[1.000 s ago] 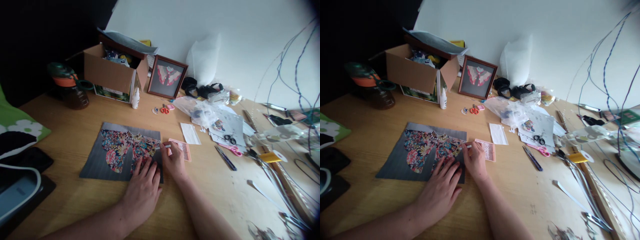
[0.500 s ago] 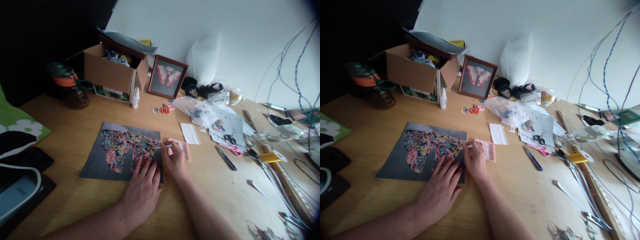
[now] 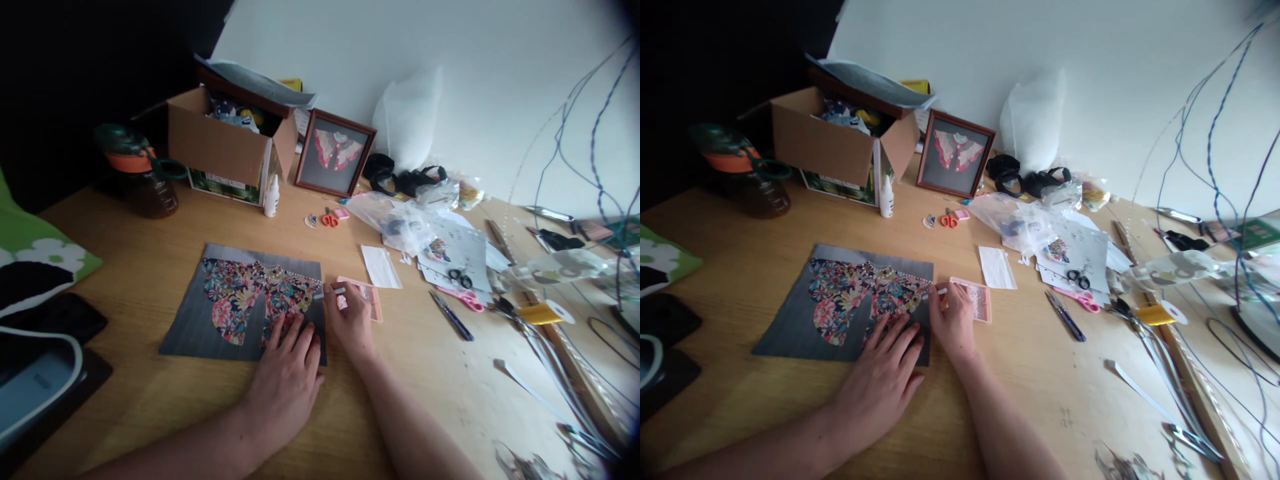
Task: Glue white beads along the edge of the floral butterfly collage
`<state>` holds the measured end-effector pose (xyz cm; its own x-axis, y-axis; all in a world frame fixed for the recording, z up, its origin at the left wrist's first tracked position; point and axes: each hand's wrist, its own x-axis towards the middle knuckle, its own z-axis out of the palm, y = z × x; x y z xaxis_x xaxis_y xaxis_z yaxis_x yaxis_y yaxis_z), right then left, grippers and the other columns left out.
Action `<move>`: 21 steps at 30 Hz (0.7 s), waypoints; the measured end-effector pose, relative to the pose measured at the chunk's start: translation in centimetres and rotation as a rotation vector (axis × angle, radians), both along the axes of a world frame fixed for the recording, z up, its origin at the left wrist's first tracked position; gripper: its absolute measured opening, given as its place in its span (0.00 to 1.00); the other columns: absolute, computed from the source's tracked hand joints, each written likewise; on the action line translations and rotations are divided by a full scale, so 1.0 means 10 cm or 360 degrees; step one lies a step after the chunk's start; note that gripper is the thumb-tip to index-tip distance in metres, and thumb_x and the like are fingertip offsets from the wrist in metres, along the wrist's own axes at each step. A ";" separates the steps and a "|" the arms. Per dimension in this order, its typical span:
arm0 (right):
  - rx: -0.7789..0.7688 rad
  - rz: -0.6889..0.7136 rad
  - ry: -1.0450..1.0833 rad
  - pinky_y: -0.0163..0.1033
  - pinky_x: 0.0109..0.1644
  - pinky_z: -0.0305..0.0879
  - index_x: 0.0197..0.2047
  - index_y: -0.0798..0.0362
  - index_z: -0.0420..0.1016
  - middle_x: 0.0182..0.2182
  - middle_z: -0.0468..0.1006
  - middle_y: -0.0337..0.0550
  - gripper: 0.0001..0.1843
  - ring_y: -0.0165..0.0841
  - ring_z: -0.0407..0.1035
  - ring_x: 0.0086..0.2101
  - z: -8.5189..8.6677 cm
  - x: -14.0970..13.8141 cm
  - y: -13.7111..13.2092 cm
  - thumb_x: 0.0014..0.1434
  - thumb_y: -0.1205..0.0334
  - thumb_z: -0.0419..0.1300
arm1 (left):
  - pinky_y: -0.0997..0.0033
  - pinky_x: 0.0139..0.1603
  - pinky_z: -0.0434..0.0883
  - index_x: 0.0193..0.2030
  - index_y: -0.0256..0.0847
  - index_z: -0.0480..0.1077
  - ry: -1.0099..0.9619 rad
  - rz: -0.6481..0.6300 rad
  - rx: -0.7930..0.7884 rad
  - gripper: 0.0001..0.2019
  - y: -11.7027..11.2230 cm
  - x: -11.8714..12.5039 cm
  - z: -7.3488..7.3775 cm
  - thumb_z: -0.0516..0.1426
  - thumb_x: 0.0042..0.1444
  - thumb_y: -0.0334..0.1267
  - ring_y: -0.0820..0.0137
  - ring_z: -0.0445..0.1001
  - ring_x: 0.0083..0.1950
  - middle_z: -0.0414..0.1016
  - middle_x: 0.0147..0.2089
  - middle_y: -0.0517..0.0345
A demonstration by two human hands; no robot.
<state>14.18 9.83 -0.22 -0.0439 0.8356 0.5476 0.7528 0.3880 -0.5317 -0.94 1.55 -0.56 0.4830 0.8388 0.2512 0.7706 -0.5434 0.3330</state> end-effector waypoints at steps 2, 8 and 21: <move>-0.0003 0.0015 0.0003 0.38 0.37 0.62 0.30 0.51 0.68 0.26 0.74 0.38 0.11 0.32 0.69 0.28 0.00 0.00 0.00 0.65 0.61 0.55 | 0.45 0.70 0.51 0.54 0.33 0.71 -0.0005 0.0004 -0.0002 0.21 0.00 0.00 0.01 0.58 0.60 0.47 0.52 0.60 0.66 0.70 0.60 0.45; -0.0030 0.0028 0.0009 0.39 0.37 0.62 0.31 0.51 0.68 0.27 0.75 0.39 0.10 0.33 0.69 0.29 -0.01 -0.01 0.00 0.66 0.60 0.55 | 0.44 0.70 0.51 0.54 0.33 0.71 -0.0008 0.0002 -0.0027 0.21 0.00 0.01 0.01 0.59 0.60 0.47 0.52 0.60 0.66 0.70 0.60 0.46; -0.0045 0.0032 0.0017 0.40 0.39 0.64 0.33 0.51 0.69 0.29 0.76 0.40 0.10 0.34 0.70 0.32 0.00 0.00 -0.01 0.66 0.58 0.55 | 0.45 0.70 0.49 0.55 0.34 0.70 -0.0006 -0.0007 -0.0041 0.21 0.00 0.00 0.00 0.58 0.61 0.47 0.53 0.59 0.67 0.69 0.61 0.46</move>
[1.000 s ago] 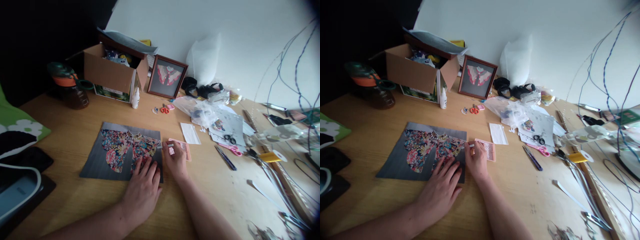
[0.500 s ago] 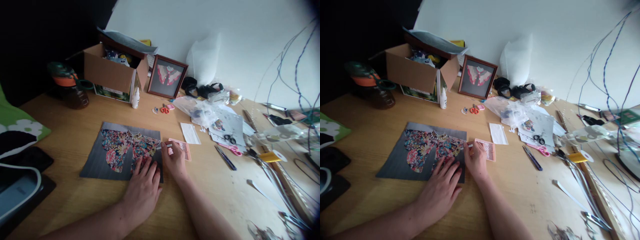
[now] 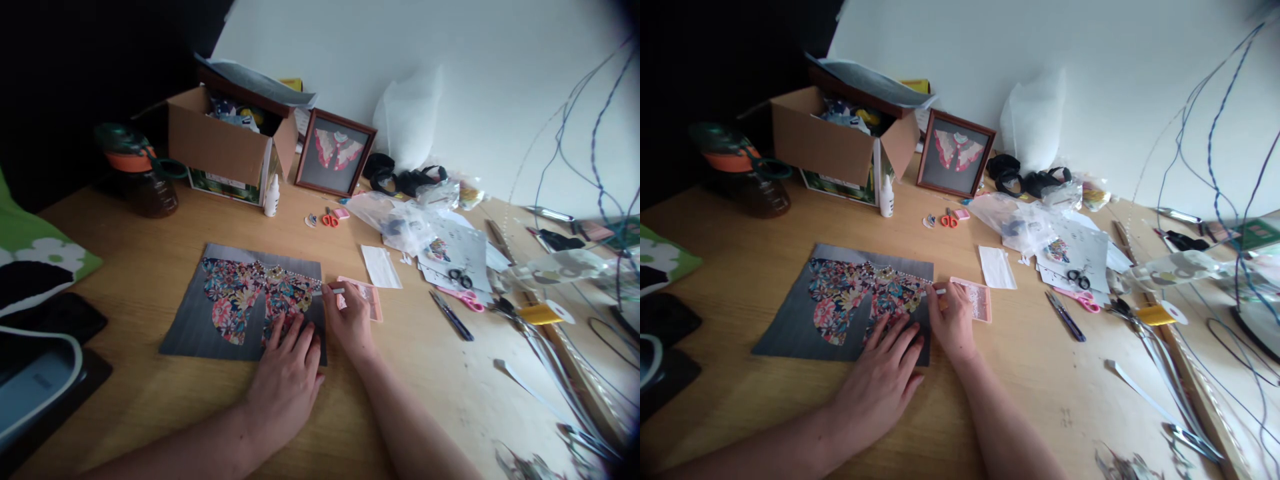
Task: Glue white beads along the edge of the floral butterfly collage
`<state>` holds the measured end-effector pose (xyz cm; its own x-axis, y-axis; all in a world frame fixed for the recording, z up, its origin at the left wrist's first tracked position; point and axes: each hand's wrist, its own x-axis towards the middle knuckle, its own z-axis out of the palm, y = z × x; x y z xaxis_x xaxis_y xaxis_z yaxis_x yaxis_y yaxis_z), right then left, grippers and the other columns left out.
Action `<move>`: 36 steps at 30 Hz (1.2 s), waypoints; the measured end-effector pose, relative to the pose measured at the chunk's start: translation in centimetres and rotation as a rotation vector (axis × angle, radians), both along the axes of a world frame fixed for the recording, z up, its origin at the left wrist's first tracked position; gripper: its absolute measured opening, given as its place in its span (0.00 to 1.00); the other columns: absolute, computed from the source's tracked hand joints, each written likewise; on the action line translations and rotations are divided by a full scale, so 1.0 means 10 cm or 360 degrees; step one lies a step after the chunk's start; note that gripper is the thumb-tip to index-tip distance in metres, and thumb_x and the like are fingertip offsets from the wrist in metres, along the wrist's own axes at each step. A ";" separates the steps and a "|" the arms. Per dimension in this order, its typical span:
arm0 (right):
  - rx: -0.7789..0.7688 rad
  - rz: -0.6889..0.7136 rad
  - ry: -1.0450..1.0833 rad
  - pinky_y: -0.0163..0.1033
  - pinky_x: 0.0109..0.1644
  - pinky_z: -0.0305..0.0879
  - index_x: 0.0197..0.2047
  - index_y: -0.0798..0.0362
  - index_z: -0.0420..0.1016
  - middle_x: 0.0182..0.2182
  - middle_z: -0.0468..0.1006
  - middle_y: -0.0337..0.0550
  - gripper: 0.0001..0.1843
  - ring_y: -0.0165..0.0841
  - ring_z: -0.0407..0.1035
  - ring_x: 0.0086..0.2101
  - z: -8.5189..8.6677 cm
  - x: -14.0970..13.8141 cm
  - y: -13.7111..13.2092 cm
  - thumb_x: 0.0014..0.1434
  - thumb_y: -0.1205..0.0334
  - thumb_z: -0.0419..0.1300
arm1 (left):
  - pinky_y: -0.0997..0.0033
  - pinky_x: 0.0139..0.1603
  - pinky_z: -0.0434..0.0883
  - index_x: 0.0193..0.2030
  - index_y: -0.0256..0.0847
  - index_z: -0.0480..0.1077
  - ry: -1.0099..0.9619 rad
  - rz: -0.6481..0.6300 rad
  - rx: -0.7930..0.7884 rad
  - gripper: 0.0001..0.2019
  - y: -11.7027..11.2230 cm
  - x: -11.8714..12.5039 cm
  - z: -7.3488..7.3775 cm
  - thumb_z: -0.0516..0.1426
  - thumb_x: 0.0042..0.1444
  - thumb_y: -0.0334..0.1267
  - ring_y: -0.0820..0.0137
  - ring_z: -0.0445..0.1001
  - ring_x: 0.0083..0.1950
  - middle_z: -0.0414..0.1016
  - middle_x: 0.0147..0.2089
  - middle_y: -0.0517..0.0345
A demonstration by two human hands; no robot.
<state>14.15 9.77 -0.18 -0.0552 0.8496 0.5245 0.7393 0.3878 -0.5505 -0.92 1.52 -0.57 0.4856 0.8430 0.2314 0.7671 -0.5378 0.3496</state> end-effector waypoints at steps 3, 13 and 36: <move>-0.0013 0.0014 -0.0006 0.41 0.40 0.65 0.34 0.51 0.70 0.29 0.76 0.41 0.10 0.35 0.70 0.32 -0.01 0.00 0.00 0.66 0.58 0.55 | 0.45 0.70 0.49 0.55 0.34 0.70 -0.0001 0.0003 -0.0002 0.21 0.00 0.00 0.01 0.58 0.60 0.47 0.53 0.59 0.66 0.69 0.60 0.46; -0.0030 0.0038 -0.0010 0.41 0.40 0.65 0.35 0.51 0.70 0.31 0.77 0.40 0.09 0.35 0.70 0.33 -0.02 0.01 0.01 0.66 0.58 0.56 | 0.45 0.70 0.49 0.55 0.33 0.70 -0.0001 -0.0005 0.0005 0.21 -0.01 0.01 0.01 0.58 0.61 0.47 0.52 0.59 0.66 0.69 0.60 0.45; 0.0022 -0.0043 0.0106 0.40 0.37 0.64 0.32 0.50 0.67 0.26 0.74 0.39 0.09 0.34 0.69 0.30 -0.01 0.02 -0.02 0.66 0.59 0.55 | 0.45 0.70 0.50 0.54 0.33 0.71 -0.0017 0.0005 0.0027 0.21 0.00 0.00 0.00 0.58 0.60 0.47 0.52 0.60 0.66 0.70 0.60 0.45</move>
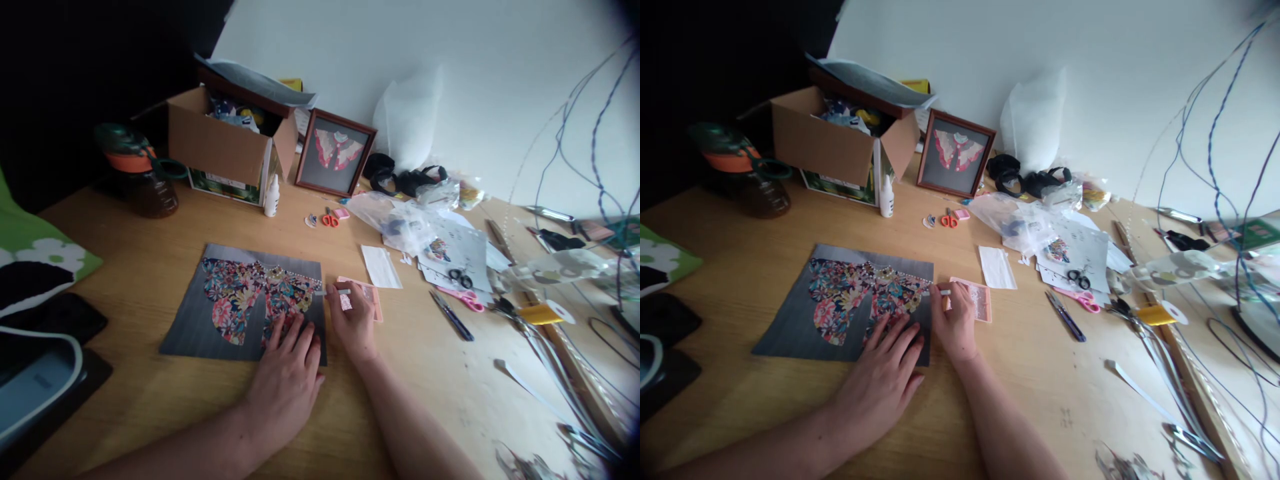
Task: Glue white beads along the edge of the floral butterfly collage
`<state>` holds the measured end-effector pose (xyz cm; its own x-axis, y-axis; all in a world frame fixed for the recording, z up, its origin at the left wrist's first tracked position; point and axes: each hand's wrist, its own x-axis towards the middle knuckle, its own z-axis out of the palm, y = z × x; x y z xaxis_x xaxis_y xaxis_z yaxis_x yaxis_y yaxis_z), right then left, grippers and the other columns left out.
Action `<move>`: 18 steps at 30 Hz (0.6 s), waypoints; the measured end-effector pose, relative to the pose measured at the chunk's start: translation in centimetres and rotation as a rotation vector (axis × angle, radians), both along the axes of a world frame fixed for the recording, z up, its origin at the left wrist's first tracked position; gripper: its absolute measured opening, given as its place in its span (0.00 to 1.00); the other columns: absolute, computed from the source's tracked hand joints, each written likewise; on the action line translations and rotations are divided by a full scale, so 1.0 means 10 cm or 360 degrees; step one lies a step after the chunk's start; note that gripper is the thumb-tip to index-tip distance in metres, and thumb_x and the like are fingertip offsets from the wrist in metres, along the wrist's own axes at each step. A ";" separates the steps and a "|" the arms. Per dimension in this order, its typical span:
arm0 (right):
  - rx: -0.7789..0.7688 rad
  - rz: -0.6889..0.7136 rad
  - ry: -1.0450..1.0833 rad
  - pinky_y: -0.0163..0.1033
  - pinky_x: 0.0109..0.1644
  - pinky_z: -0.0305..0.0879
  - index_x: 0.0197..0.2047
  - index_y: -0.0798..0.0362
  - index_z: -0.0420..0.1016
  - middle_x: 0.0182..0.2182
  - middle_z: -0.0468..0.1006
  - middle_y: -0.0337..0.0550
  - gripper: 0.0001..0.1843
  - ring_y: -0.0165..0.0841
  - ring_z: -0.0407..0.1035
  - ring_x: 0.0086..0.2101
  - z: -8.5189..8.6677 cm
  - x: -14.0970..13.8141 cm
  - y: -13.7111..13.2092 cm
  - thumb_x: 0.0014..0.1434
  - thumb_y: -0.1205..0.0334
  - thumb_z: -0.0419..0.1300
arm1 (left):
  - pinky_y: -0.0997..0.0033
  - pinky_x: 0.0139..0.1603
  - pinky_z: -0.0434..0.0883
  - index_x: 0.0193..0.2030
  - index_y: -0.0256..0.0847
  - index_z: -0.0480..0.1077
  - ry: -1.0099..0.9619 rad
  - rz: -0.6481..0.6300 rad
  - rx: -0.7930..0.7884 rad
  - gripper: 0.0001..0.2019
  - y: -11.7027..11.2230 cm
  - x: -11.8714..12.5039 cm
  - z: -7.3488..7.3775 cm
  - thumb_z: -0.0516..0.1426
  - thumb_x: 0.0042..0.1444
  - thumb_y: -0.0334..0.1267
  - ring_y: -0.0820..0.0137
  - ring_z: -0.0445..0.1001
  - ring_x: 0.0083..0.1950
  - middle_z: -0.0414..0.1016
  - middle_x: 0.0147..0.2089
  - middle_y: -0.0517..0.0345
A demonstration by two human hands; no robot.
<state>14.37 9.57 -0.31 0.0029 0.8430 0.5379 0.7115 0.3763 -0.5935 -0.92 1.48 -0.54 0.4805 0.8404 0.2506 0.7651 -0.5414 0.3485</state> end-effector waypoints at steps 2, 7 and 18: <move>0.0010 -0.0030 -0.0016 0.40 0.37 0.63 0.32 0.50 0.67 0.26 0.74 0.39 0.10 0.34 0.69 0.30 0.00 0.01 0.00 0.66 0.59 0.55 | 0.45 0.70 0.50 0.54 0.33 0.71 0.0009 0.0000 0.0001 0.21 0.00 0.00 0.00 0.58 0.61 0.47 0.52 0.60 0.66 0.70 0.60 0.45; 0.0090 -0.0081 -0.0073 0.40 0.38 0.63 0.31 0.50 0.67 0.26 0.74 0.39 0.10 0.34 0.68 0.29 0.00 0.03 0.02 0.65 0.60 0.55 | 0.44 0.71 0.50 0.56 0.33 0.70 0.0022 0.0006 -0.0014 0.21 -0.01 0.00 0.00 0.55 0.63 0.46 0.52 0.57 0.67 0.68 0.61 0.46; 0.0288 -0.0036 -0.0058 0.40 0.37 0.62 0.31 0.51 0.66 0.26 0.73 0.40 0.10 0.34 0.68 0.30 0.00 0.04 0.06 0.66 0.62 0.54 | 0.40 0.69 0.54 0.55 0.35 0.70 0.0058 -0.0020 -0.0006 0.18 0.00 -0.01 0.03 0.54 0.63 0.44 0.51 0.59 0.66 0.69 0.60 0.46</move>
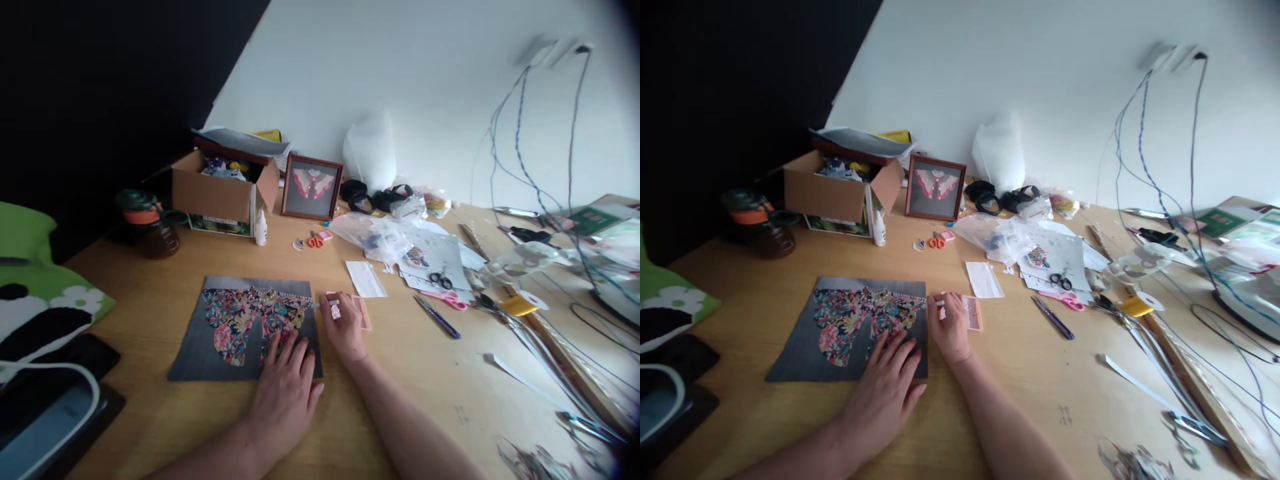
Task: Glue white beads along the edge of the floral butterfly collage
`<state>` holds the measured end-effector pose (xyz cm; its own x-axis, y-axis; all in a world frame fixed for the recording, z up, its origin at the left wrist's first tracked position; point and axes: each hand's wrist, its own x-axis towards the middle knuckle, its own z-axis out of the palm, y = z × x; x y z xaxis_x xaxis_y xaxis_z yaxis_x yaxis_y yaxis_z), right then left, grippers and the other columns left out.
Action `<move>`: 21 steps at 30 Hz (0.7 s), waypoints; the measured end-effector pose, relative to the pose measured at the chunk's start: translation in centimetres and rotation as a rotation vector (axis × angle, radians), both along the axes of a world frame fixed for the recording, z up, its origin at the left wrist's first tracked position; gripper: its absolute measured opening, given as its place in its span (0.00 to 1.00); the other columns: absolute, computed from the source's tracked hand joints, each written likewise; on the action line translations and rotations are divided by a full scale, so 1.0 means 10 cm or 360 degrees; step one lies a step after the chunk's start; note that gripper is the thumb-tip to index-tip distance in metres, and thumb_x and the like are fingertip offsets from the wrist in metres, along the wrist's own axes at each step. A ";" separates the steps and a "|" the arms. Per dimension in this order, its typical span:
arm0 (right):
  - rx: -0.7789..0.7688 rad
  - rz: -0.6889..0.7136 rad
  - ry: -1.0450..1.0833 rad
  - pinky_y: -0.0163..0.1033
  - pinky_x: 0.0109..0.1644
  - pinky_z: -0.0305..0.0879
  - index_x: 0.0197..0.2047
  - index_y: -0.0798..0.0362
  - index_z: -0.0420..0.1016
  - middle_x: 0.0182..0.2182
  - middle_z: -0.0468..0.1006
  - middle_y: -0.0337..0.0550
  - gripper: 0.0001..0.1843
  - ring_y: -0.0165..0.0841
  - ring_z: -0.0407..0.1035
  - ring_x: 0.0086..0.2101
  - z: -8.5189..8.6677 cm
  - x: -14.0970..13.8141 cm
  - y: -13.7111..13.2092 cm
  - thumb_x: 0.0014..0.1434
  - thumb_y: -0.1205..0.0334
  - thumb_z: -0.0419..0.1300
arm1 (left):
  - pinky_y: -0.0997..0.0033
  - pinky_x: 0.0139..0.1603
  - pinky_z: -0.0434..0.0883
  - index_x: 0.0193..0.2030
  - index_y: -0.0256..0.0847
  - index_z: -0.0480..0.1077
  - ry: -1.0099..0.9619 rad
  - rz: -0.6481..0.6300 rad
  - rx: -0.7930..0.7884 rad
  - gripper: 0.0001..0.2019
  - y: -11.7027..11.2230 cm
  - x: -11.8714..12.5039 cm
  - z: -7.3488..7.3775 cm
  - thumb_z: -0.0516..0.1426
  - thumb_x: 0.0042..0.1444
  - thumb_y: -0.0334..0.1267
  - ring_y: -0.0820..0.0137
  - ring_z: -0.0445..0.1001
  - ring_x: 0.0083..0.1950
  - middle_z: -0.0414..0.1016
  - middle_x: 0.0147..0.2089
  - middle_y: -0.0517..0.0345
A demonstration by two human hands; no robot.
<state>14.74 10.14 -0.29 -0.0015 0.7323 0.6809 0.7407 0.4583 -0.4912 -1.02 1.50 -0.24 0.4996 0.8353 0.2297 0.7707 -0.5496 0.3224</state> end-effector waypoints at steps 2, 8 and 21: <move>0.0040 0.0010 -0.0015 0.40 0.36 0.62 0.30 0.50 0.65 0.26 0.72 0.40 0.10 0.34 0.68 0.30 0.01 -0.01 -0.02 0.66 0.63 0.54 | 0.40 0.69 0.54 0.54 0.35 0.70 0.0012 0.0006 0.0015 0.18 0.00 0.01 0.01 0.54 0.63 0.44 0.51 0.60 0.66 0.69 0.59 0.45; 0.0202 0.0103 -0.0056 0.40 0.37 0.61 0.31 0.51 0.64 0.26 0.71 0.39 0.08 0.34 0.66 0.29 0.11 -0.11 -0.10 0.65 0.66 0.54 | 0.39 0.67 0.56 0.53 0.35 0.70 -0.0017 0.0029 0.0121 0.17 -0.01 0.00 -0.02 0.55 0.61 0.41 0.50 0.60 0.66 0.69 0.58 0.44; 0.0322 0.0147 -0.0060 0.40 0.41 0.65 0.50 0.50 0.68 0.32 0.74 0.40 0.12 0.34 0.68 0.35 0.13 0.06 -0.55 0.67 0.70 0.49 | 0.59 0.46 0.74 0.36 0.41 0.74 -0.0426 -0.0582 -0.0071 0.05 -0.23 0.11 0.62 0.56 0.58 0.36 0.61 0.74 0.41 0.76 0.36 0.54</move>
<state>15.33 4.67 1.04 -0.0904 0.5764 0.8122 0.7072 0.6113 -0.3551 0.06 -0.79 5.97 0.6916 0.6269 0.3587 0.4148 -0.7513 0.5133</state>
